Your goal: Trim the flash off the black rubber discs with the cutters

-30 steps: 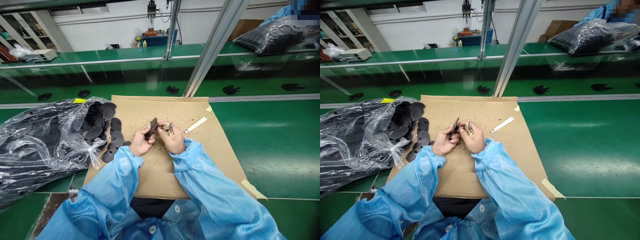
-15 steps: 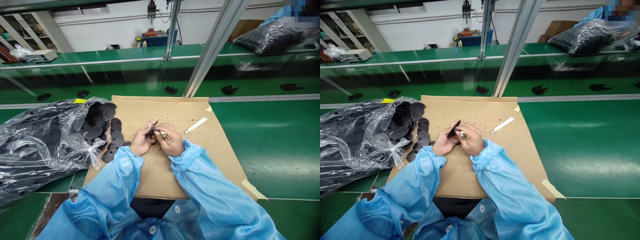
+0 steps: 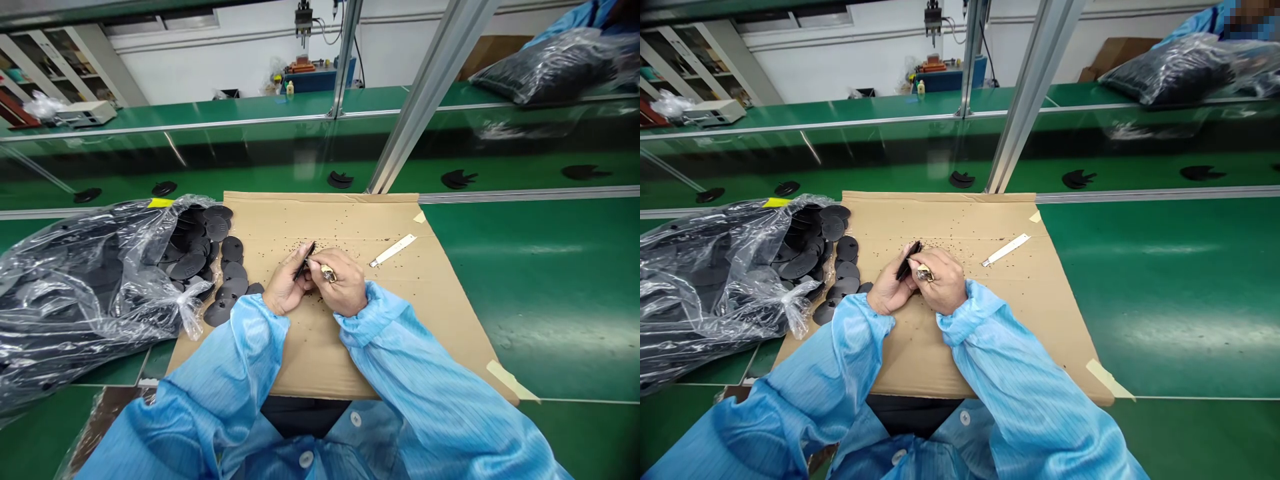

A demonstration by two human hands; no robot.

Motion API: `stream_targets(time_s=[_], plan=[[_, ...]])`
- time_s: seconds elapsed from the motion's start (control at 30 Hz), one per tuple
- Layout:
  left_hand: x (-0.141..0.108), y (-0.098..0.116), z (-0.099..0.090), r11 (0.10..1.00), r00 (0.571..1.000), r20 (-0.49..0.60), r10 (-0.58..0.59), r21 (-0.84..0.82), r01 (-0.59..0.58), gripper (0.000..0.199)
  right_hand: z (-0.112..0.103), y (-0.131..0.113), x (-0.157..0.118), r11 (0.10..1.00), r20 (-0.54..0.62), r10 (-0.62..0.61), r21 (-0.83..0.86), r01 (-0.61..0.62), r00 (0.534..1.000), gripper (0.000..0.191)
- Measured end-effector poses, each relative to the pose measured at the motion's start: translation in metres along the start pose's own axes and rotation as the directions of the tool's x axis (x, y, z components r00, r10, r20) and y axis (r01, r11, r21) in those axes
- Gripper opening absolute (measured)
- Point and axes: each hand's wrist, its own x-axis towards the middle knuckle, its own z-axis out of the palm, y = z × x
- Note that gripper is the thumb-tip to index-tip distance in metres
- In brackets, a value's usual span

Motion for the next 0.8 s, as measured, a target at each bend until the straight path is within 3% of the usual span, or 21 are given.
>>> stream_targets(time_s=[0.1,0.27,0.5,0.7,0.8], plan=[[0.001,0.002,-0.001,0.988,0.994,0.034,-0.104,-0.108,0.107,0.025,0.000,0.001,0.000,0.988,-0.007,0.083,0.135,-0.082,0.996,0.015],[0.000,0.010,-0.001,0.963,0.988,0.012,-0.152,-0.221,0.151,0.016,-0.001,0.006,-0.002,0.952,-0.042,0.227,0.219,-0.212,0.973,0.017],[-0.001,0.011,0.001,0.955,0.985,-0.014,-0.169,-0.250,0.160,0.011,0.001,0.008,-0.002,0.947,0.014,0.213,0.244,-0.210,0.977,0.018],[-0.001,0.009,0.000,0.979,0.992,-0.027,-0.127,-0.163,0.121,0.010,0.001,0.007,-0.003,0.946,0.039,0.201,0.251,-0.204,0.979,0.019],[0.001,0.005,0.000,0.998,0.995,-0.088,0.045,-0.043,-0.049,0.023,-0.002,0.006,-0.002,0.936,0.051,0.230,0.263,-0.235,0.972,0.021]])
